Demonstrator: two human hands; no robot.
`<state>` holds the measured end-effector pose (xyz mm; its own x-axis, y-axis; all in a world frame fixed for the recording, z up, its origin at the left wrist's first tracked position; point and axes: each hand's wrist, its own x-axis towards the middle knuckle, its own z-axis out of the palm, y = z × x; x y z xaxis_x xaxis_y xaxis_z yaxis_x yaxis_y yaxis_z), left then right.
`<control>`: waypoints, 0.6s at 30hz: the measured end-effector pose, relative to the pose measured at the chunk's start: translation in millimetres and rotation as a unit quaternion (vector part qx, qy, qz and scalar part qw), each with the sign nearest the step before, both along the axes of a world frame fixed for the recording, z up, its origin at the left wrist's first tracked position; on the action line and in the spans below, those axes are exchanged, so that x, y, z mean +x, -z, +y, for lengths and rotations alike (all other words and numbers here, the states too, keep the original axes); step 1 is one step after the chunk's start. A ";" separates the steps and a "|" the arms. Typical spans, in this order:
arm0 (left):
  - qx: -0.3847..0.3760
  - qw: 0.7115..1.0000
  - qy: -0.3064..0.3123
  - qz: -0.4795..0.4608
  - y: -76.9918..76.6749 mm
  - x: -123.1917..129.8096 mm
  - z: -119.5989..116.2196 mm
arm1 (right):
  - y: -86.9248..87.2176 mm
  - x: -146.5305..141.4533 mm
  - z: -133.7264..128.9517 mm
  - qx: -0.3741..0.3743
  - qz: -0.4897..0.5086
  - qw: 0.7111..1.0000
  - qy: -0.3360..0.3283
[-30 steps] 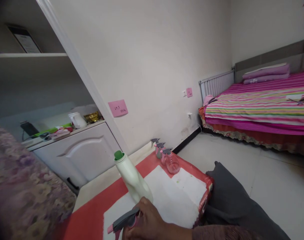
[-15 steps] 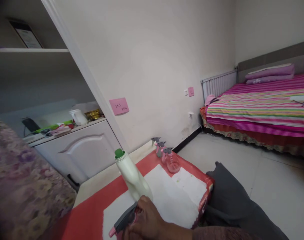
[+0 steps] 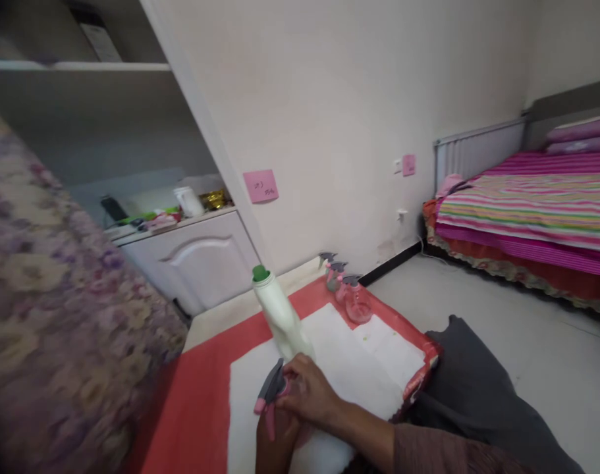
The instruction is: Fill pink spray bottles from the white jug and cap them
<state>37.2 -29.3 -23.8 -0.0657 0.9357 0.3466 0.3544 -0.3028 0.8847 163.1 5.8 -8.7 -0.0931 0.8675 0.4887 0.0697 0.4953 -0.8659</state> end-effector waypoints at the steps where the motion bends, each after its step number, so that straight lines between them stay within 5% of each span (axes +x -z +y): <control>1: -0.014 1.000 0.002 -0.002 1.3 0.6 -0.3 | -0.3 -1.0 -2.3 -0.017 0.000 1.000 0.012; 5: -0.022 0.999 0.040 -0.004 4.0 2.0 0.7 | -4.6 -2.0 -8.6 -0.044 0.001 0.999 0.021; 14: 0.012 0.999 0.034 0.039 -1.5 -0.6 -0.6 | -12.8 14.4 -7.9 -0.012 -0.054 0.995 -0.088; 18: 0.016 0.998 0.039 0.047 -6.4 0.6 -3.1 | -6.4 10.6 -7.1 -0.039 -0.036 0.998 -0.044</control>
<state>37.8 -32.4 -17.4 0.0415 0.9250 0.3778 0.4102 -0.3605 0.8377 173.7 -1.3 -2.3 -0.2027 0.8893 0.4099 0.0921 0.4341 -0.8962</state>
